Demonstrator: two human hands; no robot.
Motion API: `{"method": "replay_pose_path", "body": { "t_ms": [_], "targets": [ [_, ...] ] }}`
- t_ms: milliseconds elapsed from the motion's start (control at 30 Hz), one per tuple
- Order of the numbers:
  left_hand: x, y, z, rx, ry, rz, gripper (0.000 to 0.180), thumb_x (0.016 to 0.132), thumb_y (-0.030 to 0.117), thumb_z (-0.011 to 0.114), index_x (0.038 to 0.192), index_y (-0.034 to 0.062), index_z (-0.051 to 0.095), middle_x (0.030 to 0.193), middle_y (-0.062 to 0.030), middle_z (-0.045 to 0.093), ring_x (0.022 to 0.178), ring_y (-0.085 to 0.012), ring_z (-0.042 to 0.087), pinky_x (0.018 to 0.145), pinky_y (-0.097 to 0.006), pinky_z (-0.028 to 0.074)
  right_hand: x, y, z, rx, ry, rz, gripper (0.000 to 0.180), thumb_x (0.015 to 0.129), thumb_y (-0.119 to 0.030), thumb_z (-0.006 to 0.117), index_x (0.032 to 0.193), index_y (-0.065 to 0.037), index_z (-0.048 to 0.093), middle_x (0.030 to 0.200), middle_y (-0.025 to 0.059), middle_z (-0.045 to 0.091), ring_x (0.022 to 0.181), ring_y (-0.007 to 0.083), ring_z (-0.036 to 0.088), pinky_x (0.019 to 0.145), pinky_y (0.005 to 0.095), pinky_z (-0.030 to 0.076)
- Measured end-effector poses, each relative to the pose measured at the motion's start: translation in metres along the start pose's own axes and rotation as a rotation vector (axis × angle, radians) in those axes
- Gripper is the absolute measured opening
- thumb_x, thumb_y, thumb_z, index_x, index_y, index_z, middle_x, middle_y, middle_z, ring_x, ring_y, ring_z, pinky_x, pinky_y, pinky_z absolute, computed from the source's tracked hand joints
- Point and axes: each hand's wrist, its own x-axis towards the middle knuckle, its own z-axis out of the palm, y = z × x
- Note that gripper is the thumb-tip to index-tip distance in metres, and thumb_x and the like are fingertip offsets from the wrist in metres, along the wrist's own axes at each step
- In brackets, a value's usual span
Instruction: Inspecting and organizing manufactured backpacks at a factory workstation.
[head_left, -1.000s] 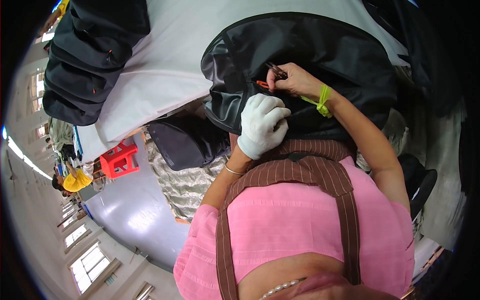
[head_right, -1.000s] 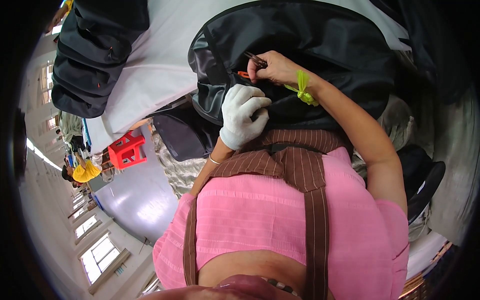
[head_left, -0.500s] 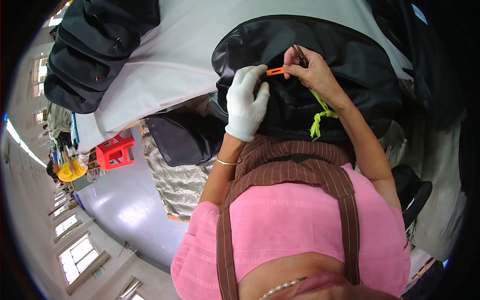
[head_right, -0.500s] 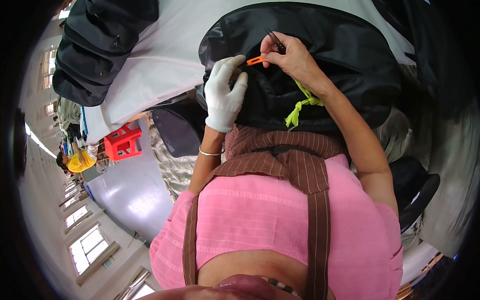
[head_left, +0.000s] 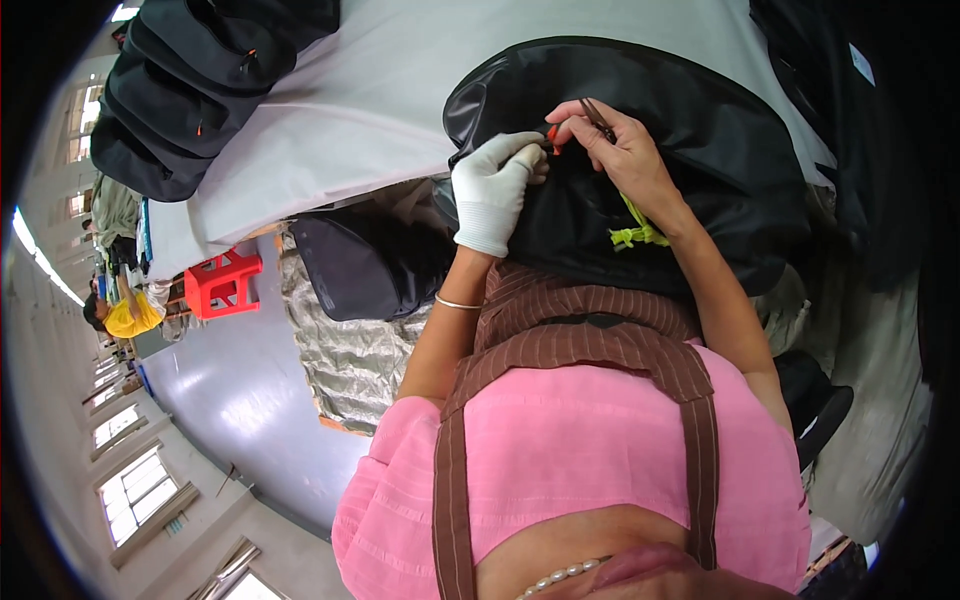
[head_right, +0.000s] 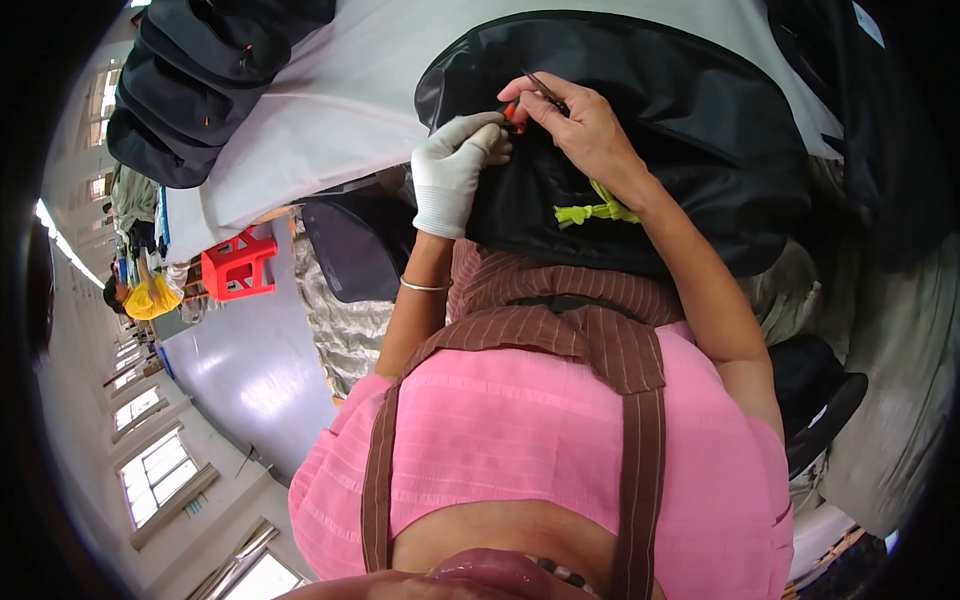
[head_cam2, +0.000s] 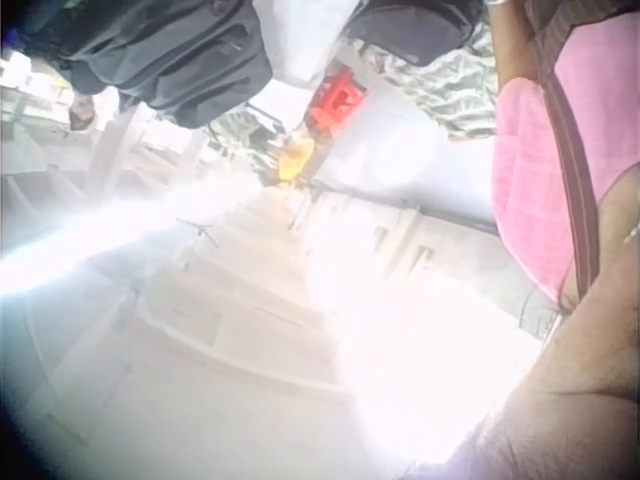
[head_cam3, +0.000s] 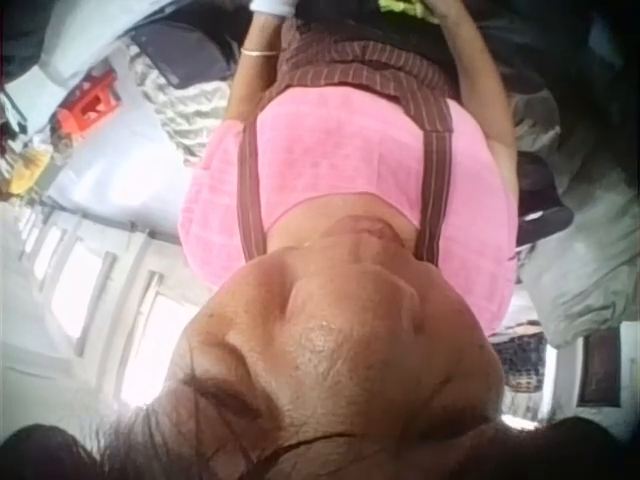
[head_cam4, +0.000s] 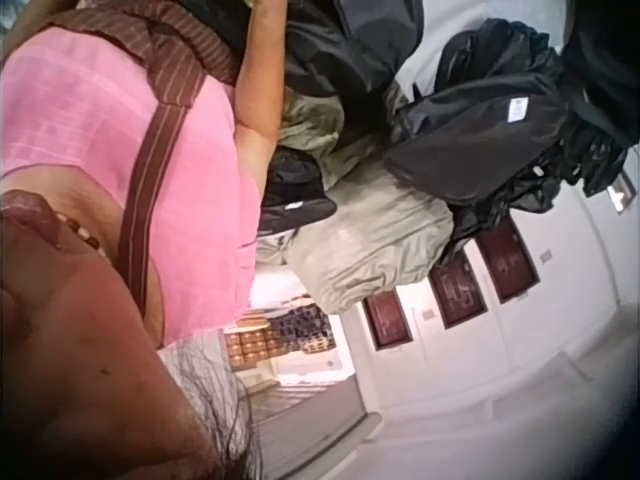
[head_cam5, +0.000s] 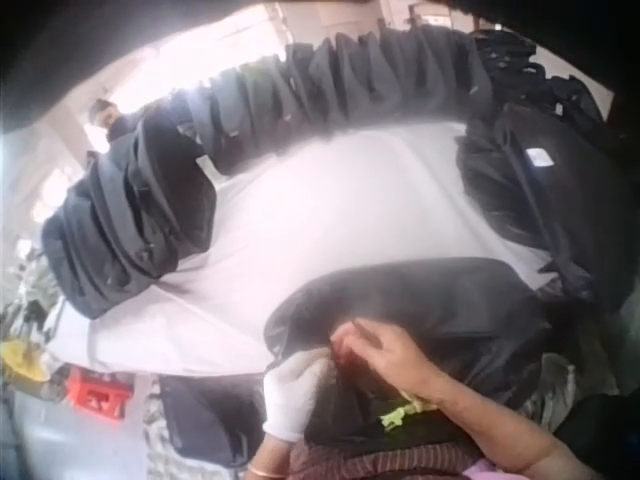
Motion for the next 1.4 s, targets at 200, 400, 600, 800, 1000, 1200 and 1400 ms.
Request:
{"method": "replay_pose_path", "body": {
  "t_ms": [200,400,600,800,1000,1200,1400],
  "targets": [
    [-0.001,-0.002,-0.004,-0.245,-0.045,-0.125,0.024,0.088,0.008,0.061,0.107,-0.0079,0.063,0.088,-0.0093,0.067,0.077,-0.0115,0.064,0.071,-0.023,0.053,0.003,0.021,0.004,0.101,-0.013,0.026,0.025,0.099,-0.022,0.046,0.112,-0.007,0.062,0.086,0.0045,0.065,0.063,0.0057,0.055,0.061,0.0198,0.045],
    [-0.006,-0.007,0.001,0.011,-0.090,0.027,0.037,0.082,0.012,0.068,0.114,-0.0056,0.059,0.092,-0.0097,0.067,0.084,-0.0127,0.064,0.078,-0.025,0.051,0.006,0.029,0.005,0.230,-0.029,-0.012,0.026,0.100,-0.017,0.043,0.116,-0.003,0.056,0.085,0.0070,0.061,0.064,0.0073,0.056,0.058,0.0197,0.042],
    [-0.006,-0.005,0.011,0.073,-0.058,0.118,0.033,0.082,0.012,0.067,0.109,-0.0046,0.060,0.091,-0.0120,0.068,0.077,-0.0135,0.065,0.072,-0.027,0.053,0.008,0.030,0.005,0.273,-0.019,-0.029,0.026,0.095,-0.006,0.039,0.117,0.000,0.052,0.084,0.0071,0.059,0.061,0.0074,0.052,0.058,0.0197,0.042],
    [-0.007,0.000,0.014,0.100,-0.076,0.038,0.028,0.086,0.011,0.065,0.108,-0.0058,0.058,0.094,-0.0089,0.066,0.083,-0.0104,0.062,0.079,-0.024,0.050,0.005,0.027,0.005,0.252,-0.075,-0.036,0.028,0.090,-0.002,0.040,0.116,-0.001,0.053,0.086,0.0051,0.059,0.067,0.0071,0.051,0.062,0.0207,0.043],
    [-0.005,-0.007,0.020,0.117,0.098,0.095,0.028,0.081,0.019,0.071,0.094,-0.0036,0.060,0.076,-0.0090,0.068,0.067,-0.0127,0.065,0.065,-0.026,0.052,0.002,0.025,0.006,0.151,-0.125,-0.081,0.026,0.090,-0.002,0.041,0.113,-0.002,0.055,0.088,0.0038,0.059,0.080,0.0101,0.054,0.075,0.0244,0.046],
    [-0.007,-0.012,0.021,0.106,0.170,0.095,0.025,0.080,0.017,0.073,0.091,-0.0022,0.062,0.073,-0.0075,0.067,0.065,-0.0098,0.062,0.061,-0.024,0.050,-0.004,0.031,0.009,0.174,-0.114,-0.142,0.025,0.090,0.000,0.042,0.111,-0.001,0.055,0.093,0.0059,0.061,0.090,0.0130,0.057,0.088,0.0262,0.044],
    [-0.010,-0.012,0.022,0.119,0.169,0.121,0.023,0.080,0.016,0.073,0.092,-0.0013,0.064,0.072,-0.0073,0.067,0.064,-0.0093,0.062,0.061,-0.024,0.050,-0.008,0.039,0.010,0.188,-0.113,-0.204,0.026,0.090,0.004,0.041,0.111,0.000,0.055,0.095,0.0070,0.062,0.095,0.0145,0.058,0.094,0.0274,0.042]
  ]
}}
